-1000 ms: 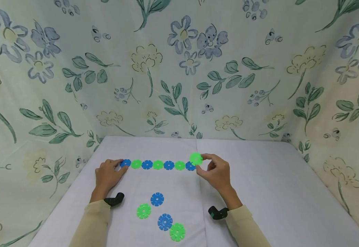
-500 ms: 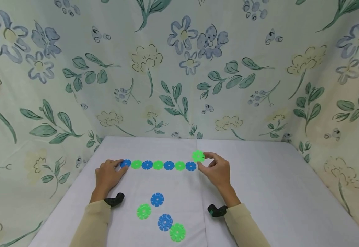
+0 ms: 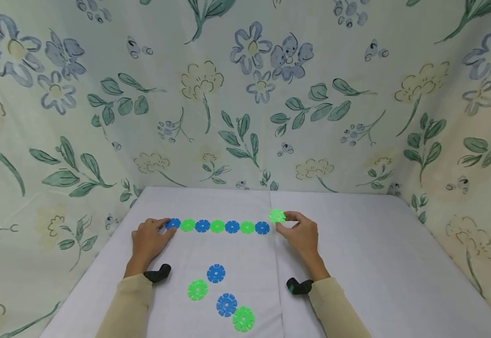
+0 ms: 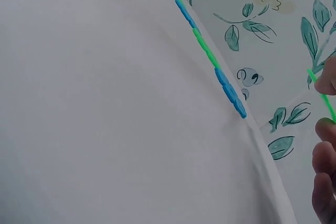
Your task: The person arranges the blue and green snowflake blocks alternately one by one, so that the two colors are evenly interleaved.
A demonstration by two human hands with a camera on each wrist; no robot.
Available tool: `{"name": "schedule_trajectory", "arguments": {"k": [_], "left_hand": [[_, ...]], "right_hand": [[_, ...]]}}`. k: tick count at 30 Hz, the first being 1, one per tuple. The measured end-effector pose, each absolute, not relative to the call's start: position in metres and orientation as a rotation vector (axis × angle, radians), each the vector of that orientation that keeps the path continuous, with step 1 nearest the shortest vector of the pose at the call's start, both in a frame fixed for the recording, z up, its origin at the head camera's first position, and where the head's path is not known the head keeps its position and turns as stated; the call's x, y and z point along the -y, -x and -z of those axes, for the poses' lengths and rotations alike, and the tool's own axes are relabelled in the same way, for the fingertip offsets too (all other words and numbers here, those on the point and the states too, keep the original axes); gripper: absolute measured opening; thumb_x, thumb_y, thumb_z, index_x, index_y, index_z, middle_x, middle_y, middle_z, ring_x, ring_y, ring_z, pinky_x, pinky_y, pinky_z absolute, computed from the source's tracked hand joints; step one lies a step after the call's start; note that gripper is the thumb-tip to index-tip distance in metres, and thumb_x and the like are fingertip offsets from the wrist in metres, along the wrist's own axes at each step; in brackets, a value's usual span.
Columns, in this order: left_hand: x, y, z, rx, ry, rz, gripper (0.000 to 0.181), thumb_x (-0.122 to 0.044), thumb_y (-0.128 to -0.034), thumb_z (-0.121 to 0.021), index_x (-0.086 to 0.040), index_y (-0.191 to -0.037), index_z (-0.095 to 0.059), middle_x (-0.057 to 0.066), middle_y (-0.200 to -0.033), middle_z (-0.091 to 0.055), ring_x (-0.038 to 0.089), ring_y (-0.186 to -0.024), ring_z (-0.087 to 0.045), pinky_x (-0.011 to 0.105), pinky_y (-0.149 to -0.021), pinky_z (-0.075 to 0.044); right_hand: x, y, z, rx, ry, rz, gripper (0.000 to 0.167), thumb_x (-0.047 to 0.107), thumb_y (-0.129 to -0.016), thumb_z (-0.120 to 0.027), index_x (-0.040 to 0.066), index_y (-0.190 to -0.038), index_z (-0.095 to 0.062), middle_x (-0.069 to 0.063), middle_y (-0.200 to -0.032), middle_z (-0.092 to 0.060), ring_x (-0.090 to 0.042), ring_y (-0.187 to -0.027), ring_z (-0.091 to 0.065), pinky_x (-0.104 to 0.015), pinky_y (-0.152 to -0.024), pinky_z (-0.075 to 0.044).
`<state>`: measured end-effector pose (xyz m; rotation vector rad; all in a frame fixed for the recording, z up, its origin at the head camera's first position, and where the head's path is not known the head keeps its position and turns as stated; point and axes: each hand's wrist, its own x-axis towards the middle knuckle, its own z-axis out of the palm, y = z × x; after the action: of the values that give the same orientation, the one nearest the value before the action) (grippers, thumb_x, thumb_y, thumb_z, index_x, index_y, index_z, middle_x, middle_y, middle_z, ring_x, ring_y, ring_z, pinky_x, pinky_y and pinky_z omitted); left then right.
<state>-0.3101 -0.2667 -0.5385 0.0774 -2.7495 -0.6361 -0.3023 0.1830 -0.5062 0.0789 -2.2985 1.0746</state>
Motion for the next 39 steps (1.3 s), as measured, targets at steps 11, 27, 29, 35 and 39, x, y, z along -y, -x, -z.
{"name": "schedule_trajectory", "arguments": {"k": [11, 27, 29, 35, 39], "left_hand": [[0.267, 0.31, 0.54, 2.76, -0.081, 0.631, 0.052, -0.047, -0.0928, -0.067, -0.018, -0.136, -0.064, 0.019, -0.127, -0.063, 0.04, -0.115, -0.056, 0.053, -0.085, -0.036], [0.268, 0.311, 0.54, 2.76, -0.078, 0.611, 0.052, -0.048, -0.0925, -0.068, -0.018, -0.135, -0.064, 0.019, -0.127, -0.063, 0.04, -0.114, -0.057, 0.053, -0.084, -0.037], [0.268, 0.311, 0.54, 2.756, -0.073, 0.608, 0.052, -0.048, -0.0924, -0.068, -0.018, -0.135, -0.064, 0.019, -0.126, -0.064, 0.04, -0.114, -0.057, 0.053, -0.083, -0.037], [0.267, 0.311, 0.541, 2.752, -0.071, 0.621, 0.052, -0.047, -0.0923, -0.068, -0.018, -0.135, -0.065, 0.018, -0.126, -0.064, 0.039, -0.114, -0.057, 0.052, -0.082, -0.036], [0.268, 0.311, 0.541, 2.755, -0.078, 0.628, 0.051, -0.047, -0.0924, -0.068, -0.018, -0.135, -0.065, 0.018, -0.126, -0.063, 0.039, -0.114, -0.056, 0.052, -0.083, -0.036]], "right_hand": [[-0.184, 0.306, 0.507, 2.543, 0.109, -1.089, 0.037, 0.037, -0.072, -0.081, 0.016, -0.102, -0.077, -0.001, -0.089, -0.077, -0.021, -0.088, -0.067, -0.036, -0.075, -0.045], [-0.188, 0.308, 0.514, 2.632, 0.114, -1.067, 0.037, 0.036, -0.072, -0.082, 0.012, -0.1, -0.076, 0.001, -0.077, -0.071, -0.017, -0.074, -0.062, -0.031, -0.067, -0.044], [-0.189, 0.308, 0.514, 2.641, 0.112, -1.057, 0.038, 0.036, -0.073, -0.082, 0.011, -0.1, -0.076, 0.001, -0.077, -0.07, -0.017, -0.074, -0.062, -0.032, -0.067, -0.044], [-0.189, 0.308, 0.516, 2.677, 0.113, -1.012, 0.039, 0.038, -0.073, -0.082, 0.012, -0.101, -0.075, 0.002, -0.077, -0.069, -0.016, -0.072, -0.06, -0.031, -0.066, -0.043], [-0.188, 0.309, 0.517, 2.69, 0.107, -0.982, 0.04, 0.038, -0.073, -0.082, 0.012, -0.102, -0.076, 0.003, -0.077, -0.069, -0.015, -0.071, -0.06, -0.03, -0.065, -0.043]]}}
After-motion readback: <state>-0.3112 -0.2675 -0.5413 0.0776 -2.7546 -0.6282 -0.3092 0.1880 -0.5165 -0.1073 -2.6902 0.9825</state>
